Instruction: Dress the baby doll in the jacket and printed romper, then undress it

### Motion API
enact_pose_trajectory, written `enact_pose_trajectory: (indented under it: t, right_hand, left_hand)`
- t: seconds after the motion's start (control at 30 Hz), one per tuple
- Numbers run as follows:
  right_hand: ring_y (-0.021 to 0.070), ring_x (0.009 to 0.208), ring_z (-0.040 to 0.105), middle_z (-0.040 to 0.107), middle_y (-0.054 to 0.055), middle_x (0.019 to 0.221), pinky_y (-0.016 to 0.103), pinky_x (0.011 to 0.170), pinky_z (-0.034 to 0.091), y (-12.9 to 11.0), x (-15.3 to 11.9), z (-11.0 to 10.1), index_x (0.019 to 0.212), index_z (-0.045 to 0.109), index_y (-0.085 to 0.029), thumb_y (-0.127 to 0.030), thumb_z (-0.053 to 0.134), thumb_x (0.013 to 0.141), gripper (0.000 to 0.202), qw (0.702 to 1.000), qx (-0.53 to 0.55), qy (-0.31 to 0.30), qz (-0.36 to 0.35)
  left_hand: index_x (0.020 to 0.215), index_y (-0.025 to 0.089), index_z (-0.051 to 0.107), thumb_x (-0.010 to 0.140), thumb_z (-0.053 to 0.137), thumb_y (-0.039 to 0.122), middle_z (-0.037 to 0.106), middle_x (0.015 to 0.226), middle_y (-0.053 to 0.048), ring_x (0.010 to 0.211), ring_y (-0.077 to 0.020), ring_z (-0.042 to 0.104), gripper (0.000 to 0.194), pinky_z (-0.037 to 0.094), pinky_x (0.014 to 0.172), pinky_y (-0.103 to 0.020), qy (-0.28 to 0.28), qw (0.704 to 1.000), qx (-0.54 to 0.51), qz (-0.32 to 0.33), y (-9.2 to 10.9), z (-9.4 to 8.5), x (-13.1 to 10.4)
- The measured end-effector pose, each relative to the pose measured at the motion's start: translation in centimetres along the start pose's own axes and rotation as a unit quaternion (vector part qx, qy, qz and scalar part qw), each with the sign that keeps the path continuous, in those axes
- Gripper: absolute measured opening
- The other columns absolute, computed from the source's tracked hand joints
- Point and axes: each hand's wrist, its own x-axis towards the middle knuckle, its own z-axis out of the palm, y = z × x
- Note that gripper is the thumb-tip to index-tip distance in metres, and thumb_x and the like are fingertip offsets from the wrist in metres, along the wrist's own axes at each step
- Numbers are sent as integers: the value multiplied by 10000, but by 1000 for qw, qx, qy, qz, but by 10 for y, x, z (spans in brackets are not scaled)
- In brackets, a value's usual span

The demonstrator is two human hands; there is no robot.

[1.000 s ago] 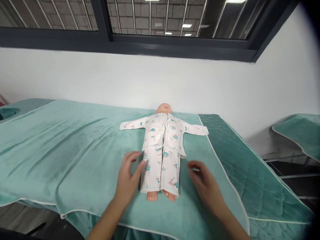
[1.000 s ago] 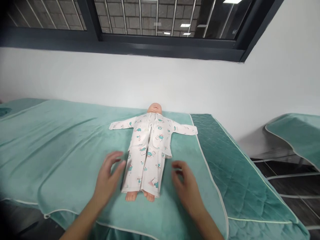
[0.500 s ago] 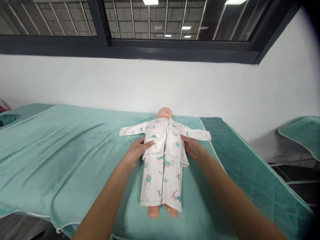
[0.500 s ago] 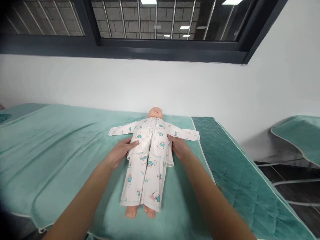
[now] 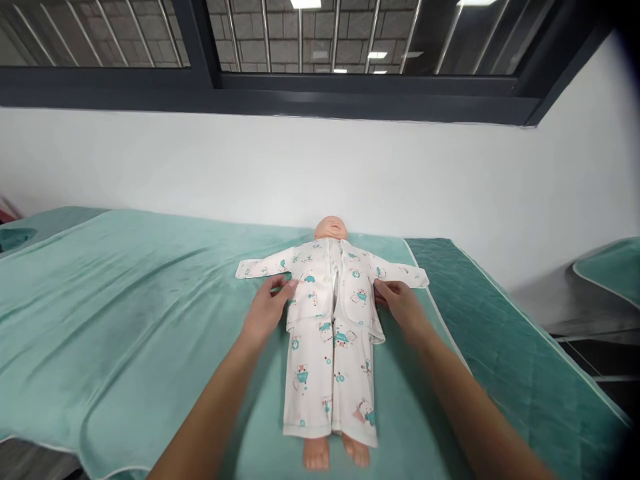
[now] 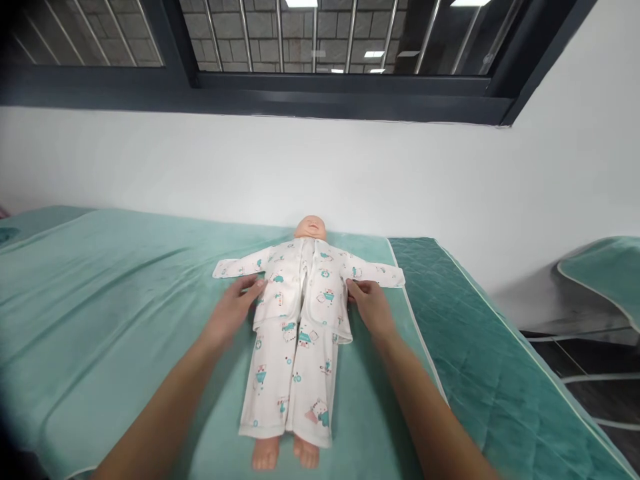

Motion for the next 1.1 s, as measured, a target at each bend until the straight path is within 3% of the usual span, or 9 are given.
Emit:
enact_pose_trajectory:
  t: [0.07, 0.1, 0.2, 0.3, 0.43, 0.63, 0.7, 0.83, 1.1]
  right_hand:
    - [220, 806, 631, 686, 68, 883, 347, 740, 491, -12, -2, -1, 852, 600, -208, -512, 704, 771, 332, 985, -124, 88, -83]
    - [216, 814, 619, 677, 61, 876, 340, 744, 473, -21, 1, 3, 857, 593, -212, -522, 676, 790, 328, 973, -164, 103, -125]
    - [191, 799, 597, 672, 41, 861, 314, 741, 436, -56, 19, 30, 878, 586, -214, -515, 607, 838, 304, 958, -190, 80, -198]
    - [180, 730, 568, 656, 29, 795, 300, 680, 402, -83, 45, 64, 822, 565, -217, -552, 569, 843, 335, 950, -237, 30, -200]
    - [178, 655, 520, 618, 25, 684, 295, 614, 359, -87, 67, 84, 683, 508, -227, -581, 538, 831, 386, 936, -305, -24, -172]
    - [146, 577, 470, 583, -8, 617, 277, 558, 323, -76, 75, 71, 624, 533, -223, -428, 569, 790, 266, 936, -317, -47, -144]
    - [137, 569, 455, 568, -10, 598, 274, 555, 325, -76, 77, 69, 605, 537, -213, -401, 567, 783, 261, 945, -287, -50, -148]
    - [116, 543, 430, 544, -19, 583, 265, 539, 336, -77, 78, 75, 654, 585, -187, -429, 589, 783, 274, 982, -127, -50, -128]
    - [113, 579, 423, 547, -26, 620, 245, 561, 351, -70, 69, 86, 714, 649, -177, -456, 630, 767, 285, 988, -57, -76, -121]
  left_hand:
    - [1135, 194, 658, 799, 648, 534, 675, 1183, -88, 1058, -248, 610, 479, 454, 945, -367, 49, 996, 35, 63, 7, 4, 15]
    - [1104, 194, 672, 813, 636, 505, 690, 1134, -76, 1030, -233, 615, 427, 454, 937, -354, 59, 992, 48, 100, 14, 9, 24]
    - [1052, 192, 706, 850, 599, 415, 709, 1013, -57, 943, -202, 627, 319, 458, 895, -322, 65, 972, 100, 202, 40, 32, 57]
    - [984, 173, 734, 847, 595, 344, 712, 931, -70, 852, -201, 630, 260, 459, 849, -322, 33, 948, 194, 251, 60, 59, 90]
    - [795, 179, 724, 844, 567, 265, 710, 786, -62, 718, -198, 614, 185, 448, 743, -322, -45, 939, 243, 241, 62, 80, 112]
    - [774, 180, 676, 795, 625, 243, 717, 809, -35, 741, -166, 625, 84, 446, 714, -292, -51, 969, 122, 208, 57, 82, 112]
    - [788, 174, 679, 795, 636, 274, 710, 805, -35, 740, -159, 623, 109, 451, 709, -286, -42, 977, 70, 195, 61, 84, 111]
    - [795, 169, 689, 793, 642, 292, 700, 778, -32, 705, -148, 606, 132, 447, 696, -284, -37, 982, 38, 181, 65, 88, 108]
    - [819, 178, 699, 783, 667, 329, 719, 819, -42, 749, -163, 631, 159, 457, 704, -283, -73, 984, 7, 162, 49, 86, 116]
